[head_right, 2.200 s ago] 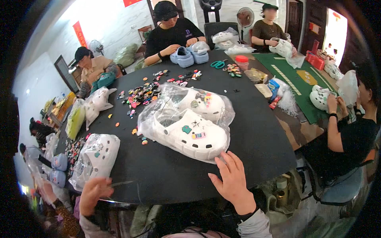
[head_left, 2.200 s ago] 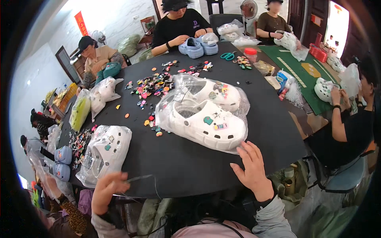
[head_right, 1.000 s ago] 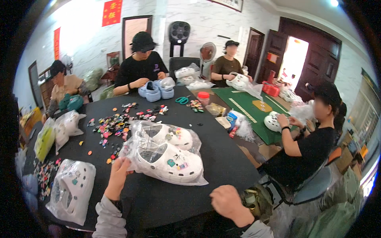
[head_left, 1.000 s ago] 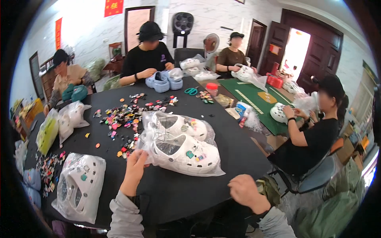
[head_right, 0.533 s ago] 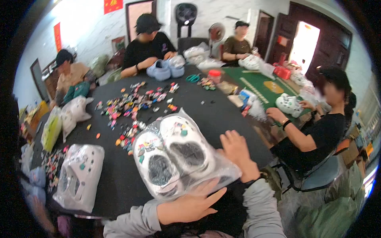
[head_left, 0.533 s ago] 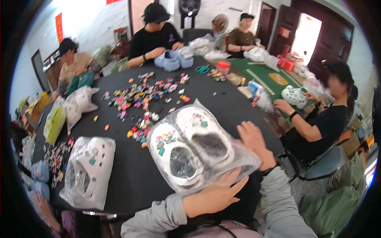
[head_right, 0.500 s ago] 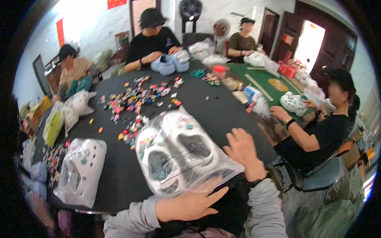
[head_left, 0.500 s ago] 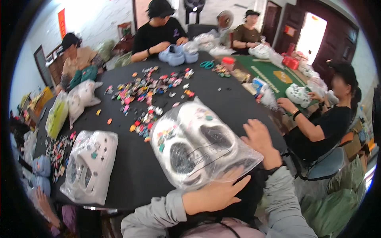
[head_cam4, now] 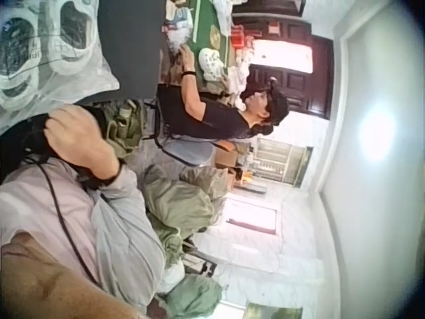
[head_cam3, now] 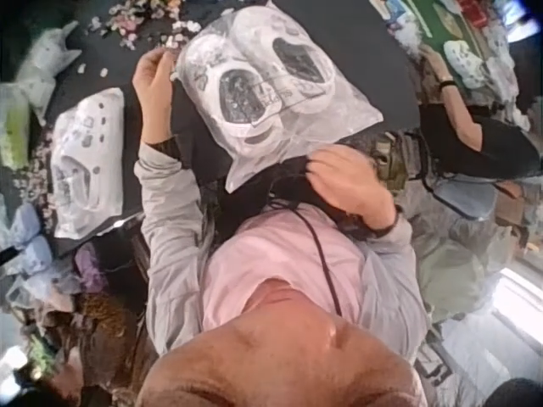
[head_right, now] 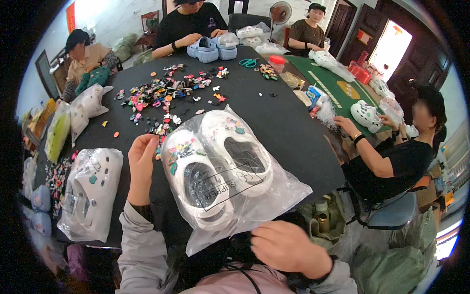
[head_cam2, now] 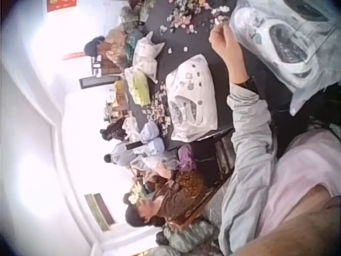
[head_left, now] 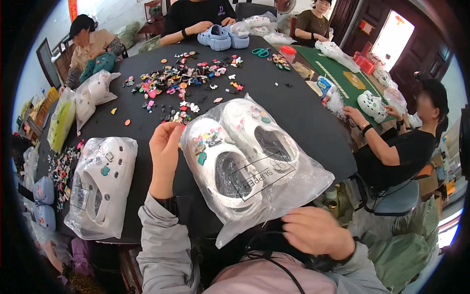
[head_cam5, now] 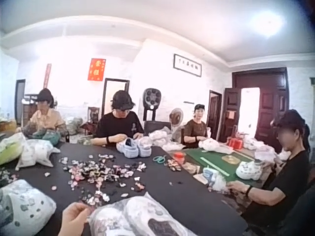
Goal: Decorate white clogs with various plastic charms and pack them into plastic bags.
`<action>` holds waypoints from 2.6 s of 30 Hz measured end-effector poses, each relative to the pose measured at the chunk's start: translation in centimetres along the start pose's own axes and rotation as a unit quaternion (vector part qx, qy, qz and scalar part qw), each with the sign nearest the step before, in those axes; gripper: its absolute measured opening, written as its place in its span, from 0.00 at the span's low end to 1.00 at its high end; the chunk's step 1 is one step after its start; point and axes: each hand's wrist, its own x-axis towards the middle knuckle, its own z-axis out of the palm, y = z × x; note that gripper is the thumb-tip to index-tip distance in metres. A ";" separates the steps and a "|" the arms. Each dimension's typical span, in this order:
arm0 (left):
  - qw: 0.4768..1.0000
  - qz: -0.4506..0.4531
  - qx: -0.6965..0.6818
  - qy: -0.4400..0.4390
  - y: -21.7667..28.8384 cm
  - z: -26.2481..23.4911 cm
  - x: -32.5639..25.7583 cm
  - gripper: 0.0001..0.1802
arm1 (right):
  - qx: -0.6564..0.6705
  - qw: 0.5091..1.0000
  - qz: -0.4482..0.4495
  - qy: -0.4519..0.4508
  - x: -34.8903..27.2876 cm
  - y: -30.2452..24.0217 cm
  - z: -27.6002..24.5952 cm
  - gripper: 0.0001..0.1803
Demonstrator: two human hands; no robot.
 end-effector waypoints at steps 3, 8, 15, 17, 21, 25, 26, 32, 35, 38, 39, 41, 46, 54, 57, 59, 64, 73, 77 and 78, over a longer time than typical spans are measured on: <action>0.994 0.030 0.101 0.002 -1.6 0.9 -0.4 0.11 | -0.016 0.999 0.009 -0.037 0.3 1.6 4.2 0.09; 0.977 0.068 0.202 0.007 -3.3 1.6 -0.8 0.14 | -0.129 0.991 0.029 -0.008 2.1 2.8 4.9 0.16; 0.986 0.007 0.163 -0.022 -2.1 2.1 -1.4 0.15 | -0.101 0.969 0.057 0.219 1.7 3.8 5.0 0.23; 0.978 0.047 0.205 -0.017 -2.0 2.0 -1.6 0.15 | -0.093 0.975 0.053 0.197 1.9 4.3 4.6 0.21; 0.975 0.055 0.215 -0.015 -1.7 2.0 -1.9 0.13 | -0.075 0.978 0.056 0.187 2.6 4.7 3.2 0.14; 0.971 0.069 0.228 -0.024 -1.4 2.4 -1.9 0.13 | -0.132 0.951 0.100 0.261 0.3 6.0 0.8 0.10; 0.970 0.067 0.231 -0.030 -1.4 2.2 -2.0 0.13 | -0.099 0.947 0.126 0.277 -0.7 6.2 0.8 0.09; 0.972 0.062 0.226 -0.026 -1.7 2.2 -1.5 0.14 | -0.102 0.962 0.056 0.247 -0.3 4.6 -0.7 0.08; 0.971 0.037 0.234 -0.029 -2.1 1.9 -1.3 0.14 | -0.087 0.966 0.035 0.242 -0.2 3.4 0.0 0.12; 0.976 0.025 0.217 -0.023 -1.6 2.2 -1.3 0.14 | -0.075 0.979 0.056 0.181 -0.1 3.4 0.7 0.19; 0.975 0.027 0.218 -0.025 -1.6 2.2 -1.3 0.14 | -0.083 0.986 0.064 0.133 0.3 3.3 1.0 0.21; 0.972 0.024 0.231 -0.026 -1.9 2.0 -1.4 0.14 | -0.094 0.987 0.065 0.115 0.9 3.5 1.6 0.23; 0.975 0.025 0.219 -0.028 -2.2 2.0 -1.6 0.14 | -0.165 0.980 0.065 0.094 5.1 4.6 1.6 0.26; 0.970 0.072 0.233 -0.018 -1.8 2.2 -2.0 0.12 | -0.129 0.983 0.128 0.015 11.6 5.9 2.7 0.32; 0.967 0.081 0.242 -0.017 -0.5 2.2 -2.1 0.11 | -0.096 0.974 0.197 -0.057 13.9 6.2 2.2 0.31; 0.968 0.086 0.236 -0.023 -0.2 2.6 -2.0 0.11 | -0.034 0.960 0.259 -0.100 14.5 6.6 1.2 0.28; 0.956 0.141 0.257 0.024 -0.3 2.2 -1.3 0.16 | -0.088 0.979 0.184 -0.020 12.8 7.5 2.8 0.14; 0.962 -0.186 -0.182 -0.078 -0.3 2.0 -1.2 0.37 | -0.177 0.984 0.025 -0.003 10.8 5.5 0.0 0.08; 0.904 -0.212 -0.328 -0.173 -0.2 1.4 -1.1 0.33 | -0.176 0.984 -0.007 -0.034 10.2 3.8 -0.7 0.09; 0.906 -0.170 -0.329 -0.206 0.3 1.4 -1.4 0.29 | -0.167 0.985 -0.013 -0.047 10.1 3.6 -0.6 0.09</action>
